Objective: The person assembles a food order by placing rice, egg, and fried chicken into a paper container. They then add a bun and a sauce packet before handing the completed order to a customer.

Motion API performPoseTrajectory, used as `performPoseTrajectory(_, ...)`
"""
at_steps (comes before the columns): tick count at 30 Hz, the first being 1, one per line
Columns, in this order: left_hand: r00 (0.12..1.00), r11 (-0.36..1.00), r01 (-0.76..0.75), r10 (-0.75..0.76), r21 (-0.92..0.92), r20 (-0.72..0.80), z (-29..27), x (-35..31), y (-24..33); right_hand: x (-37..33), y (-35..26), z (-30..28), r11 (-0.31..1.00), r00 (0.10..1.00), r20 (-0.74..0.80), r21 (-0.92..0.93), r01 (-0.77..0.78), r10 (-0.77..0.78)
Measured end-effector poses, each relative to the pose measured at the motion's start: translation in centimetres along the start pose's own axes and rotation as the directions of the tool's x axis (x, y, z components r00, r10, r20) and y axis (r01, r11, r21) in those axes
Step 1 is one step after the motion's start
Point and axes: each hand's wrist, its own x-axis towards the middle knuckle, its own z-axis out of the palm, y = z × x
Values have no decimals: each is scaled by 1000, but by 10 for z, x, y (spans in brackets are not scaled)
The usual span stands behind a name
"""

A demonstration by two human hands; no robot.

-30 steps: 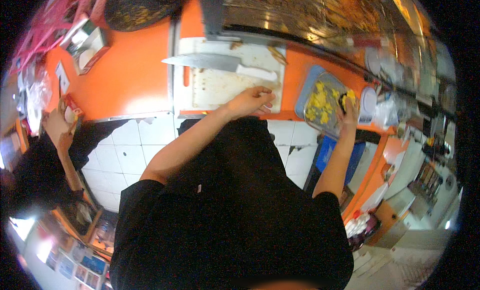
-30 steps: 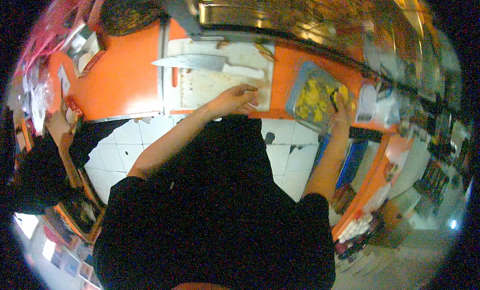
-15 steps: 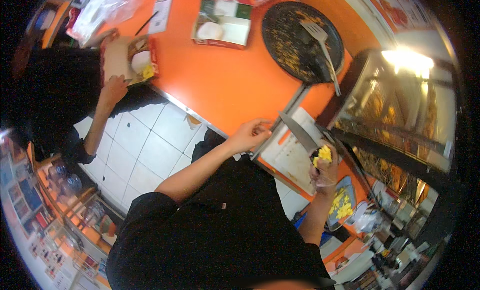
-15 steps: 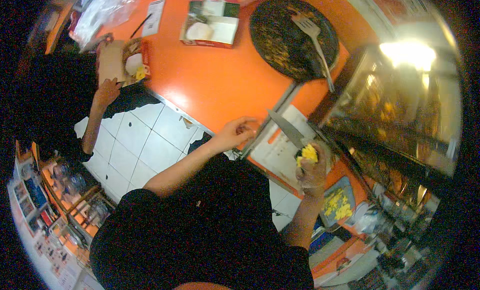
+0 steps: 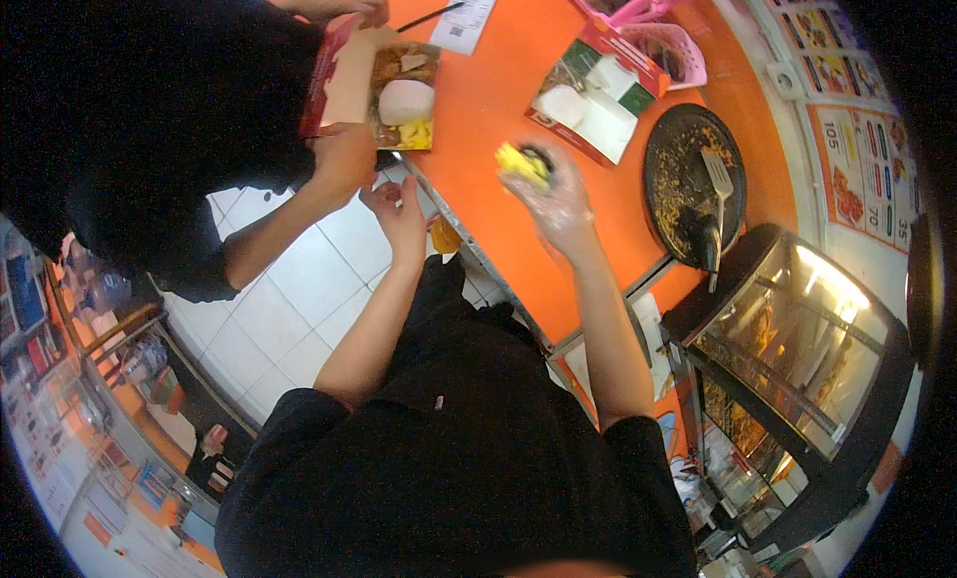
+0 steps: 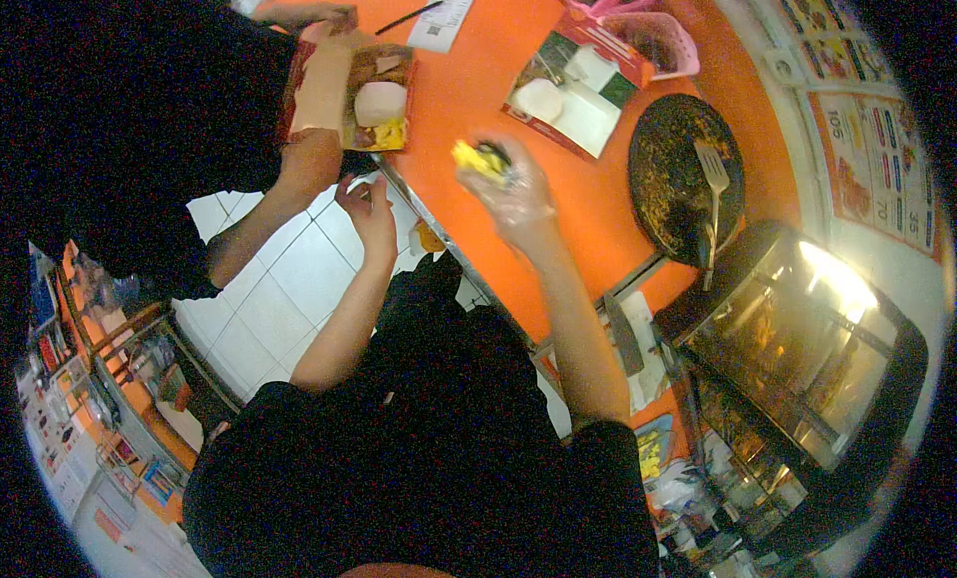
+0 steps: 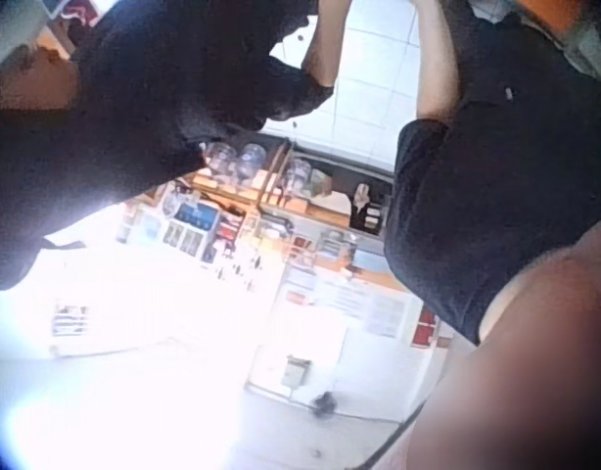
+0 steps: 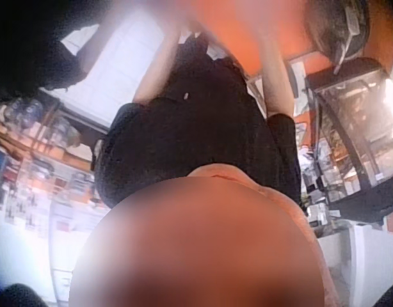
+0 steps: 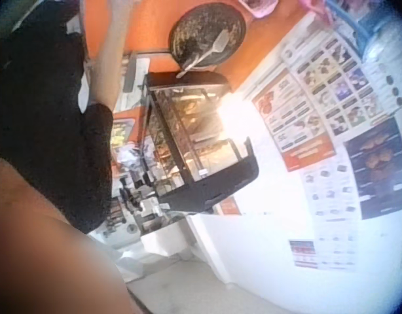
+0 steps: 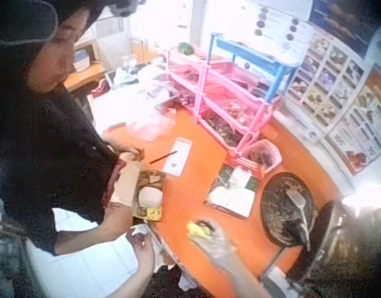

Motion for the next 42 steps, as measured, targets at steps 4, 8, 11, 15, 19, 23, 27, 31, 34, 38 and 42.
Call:
performPoseTrajectory(4, 993, 993, 114, -113, -37, 15, -6, 30, 11, 65, 7, 62, 768, 961, 116, -580, 270, -250)
performPoseTrajectory(8, 992, 1000, 27, -29, 12, 125, -2, 48, 20, 92, 18, 104, 538, 950, 280, -785, 309, -137)
performPoseTrajectory(11, 994, 993, 29, -40, 114, 99, 1, 51, 20, 98, 30, 114, 501, 945, 314, -806, 314, -88)
performPoseTrajectory(15, 973, 982, 191, -190, 8, 131, -3, 53, 17, 98, 41, 116, 575, 931, 262, -733, 363, -254)
performPoseTrajectory(19, 967, 987, 100, -126, 122, 219, -10, 59, 21, 95, 42, 120, 508, 924, 279, -774, 377, -262)
performPoseTrajectory(23, 946, 969, 245, -248, 39, 209, -9, 51, 28, 97, 40, 120, 432, 957, 216, -857, 280, -191)
performPoseTrajectory(27, 965, 978, 196, -204, 66, 165, -8, 51, 30, 108, 40, 120, 415, 971, 149, -884, 216, -187)
performPoseTrajectory(31, 980, 993, 103, -110, 51, 168, -9, 54, 23, 114, 37, 127, 410, 979, 117, -895, 177, -166)
performPoseTrajectory(34, 971, 988, 132, -144, 74, 192, -12, 55, 21, 112, 30, 130, 359, 990, 113, -923, 138, -90)
performPoseTrajectory(38, 964, 981, 160, -179, 109, 195, -14, 53, 31, 111, 22, 129, 361, 996, 71, -929, 83, -46)
performPoseTrajectory(42, 940, 952, 296, -304, 75, 154, -12, 45, 48, 112, 31, 122, 484, 980, 98, -858, 171, -171)
